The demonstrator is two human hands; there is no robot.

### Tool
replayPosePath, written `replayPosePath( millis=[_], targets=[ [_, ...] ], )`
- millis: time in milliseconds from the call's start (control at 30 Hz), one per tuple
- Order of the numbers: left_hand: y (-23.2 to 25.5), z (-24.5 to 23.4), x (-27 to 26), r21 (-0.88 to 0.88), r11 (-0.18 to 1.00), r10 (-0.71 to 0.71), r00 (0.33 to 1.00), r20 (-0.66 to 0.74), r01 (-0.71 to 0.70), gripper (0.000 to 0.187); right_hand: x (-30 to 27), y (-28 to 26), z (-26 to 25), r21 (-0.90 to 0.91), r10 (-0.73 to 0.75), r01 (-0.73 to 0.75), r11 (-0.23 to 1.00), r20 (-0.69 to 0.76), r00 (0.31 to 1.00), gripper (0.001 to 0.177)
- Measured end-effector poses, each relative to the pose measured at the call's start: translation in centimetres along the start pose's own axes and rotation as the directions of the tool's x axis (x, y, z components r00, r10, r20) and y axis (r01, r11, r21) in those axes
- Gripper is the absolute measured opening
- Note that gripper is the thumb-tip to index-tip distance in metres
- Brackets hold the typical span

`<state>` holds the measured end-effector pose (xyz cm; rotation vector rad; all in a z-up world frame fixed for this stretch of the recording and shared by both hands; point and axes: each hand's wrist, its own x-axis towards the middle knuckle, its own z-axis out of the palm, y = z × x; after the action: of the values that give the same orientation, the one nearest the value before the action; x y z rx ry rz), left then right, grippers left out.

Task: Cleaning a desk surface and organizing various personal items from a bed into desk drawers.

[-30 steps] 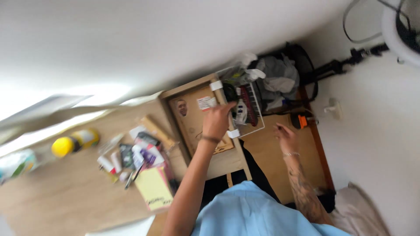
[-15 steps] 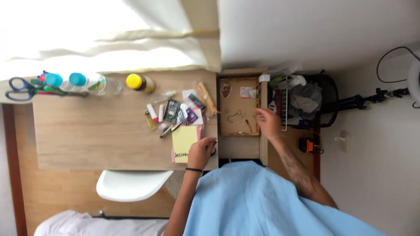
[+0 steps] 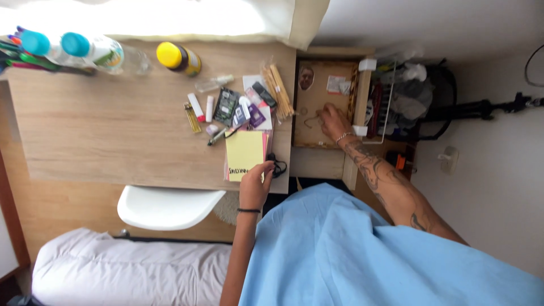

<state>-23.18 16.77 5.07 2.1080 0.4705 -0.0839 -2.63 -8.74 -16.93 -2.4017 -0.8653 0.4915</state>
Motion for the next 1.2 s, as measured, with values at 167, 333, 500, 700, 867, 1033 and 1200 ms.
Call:
replayPosePath(
  millis=[167,333,500,700,867,1033,1200],
  targets=[
    [1.0,0.9,0.9,0.016,0.999,-0.045,0.999,0.029,0.045,0.022,-0.1,0.0,0.6,-0.014,0.000,-0.001,1.000,-0.070,0.998,0.039],
    [1.5,3.0,3.1,-0.038,0.998,0.059,0.997,0.058,-0.057,0.022,-0.1,0.8,1.5,0.027,0.083,-0.083,0.996,0.007,0.996,0.024],
    [2.7,5.8,6.5,0.040,0.990,0.134,0.988,0.081,-0.137,0.021,0.1,0.2,2.9,0.155,0.220,-0.207,0.966,-0.072,0.973,0.027],
    [3.5,7.9,8.6,0.040,0.991,0.125,0.986,0.115,-0.130,0.020,0.3,-4.0,2.0,0.193,0.293,-0.255,0.947,-0.205,0.934,0.041],
    [2.2,9.8,8.9,0.062,0.982,0.170,0.978,0.119,-0.178,0.019,0.5,-4.2,3.9,0.137,0.329,-0.305,0.942,-0.210,0.921,0.031],
    [1.2,12.5,10.1,0.326,0.940,0.028,0.977,0.210,-0.097,0.023,1.3,-3.3,5.3,0.166,0.402,-0.380,0.910,-0.126,0.907,0.013],
    [0.9,12.8,11.8,0.359,0.929,0.005,0.973,0.232,-0.090,0.033,1.3,-2.8,5.5,0.189,0.372,-0.337,0.922,-0.200,0.906,0.009]
  ],
)
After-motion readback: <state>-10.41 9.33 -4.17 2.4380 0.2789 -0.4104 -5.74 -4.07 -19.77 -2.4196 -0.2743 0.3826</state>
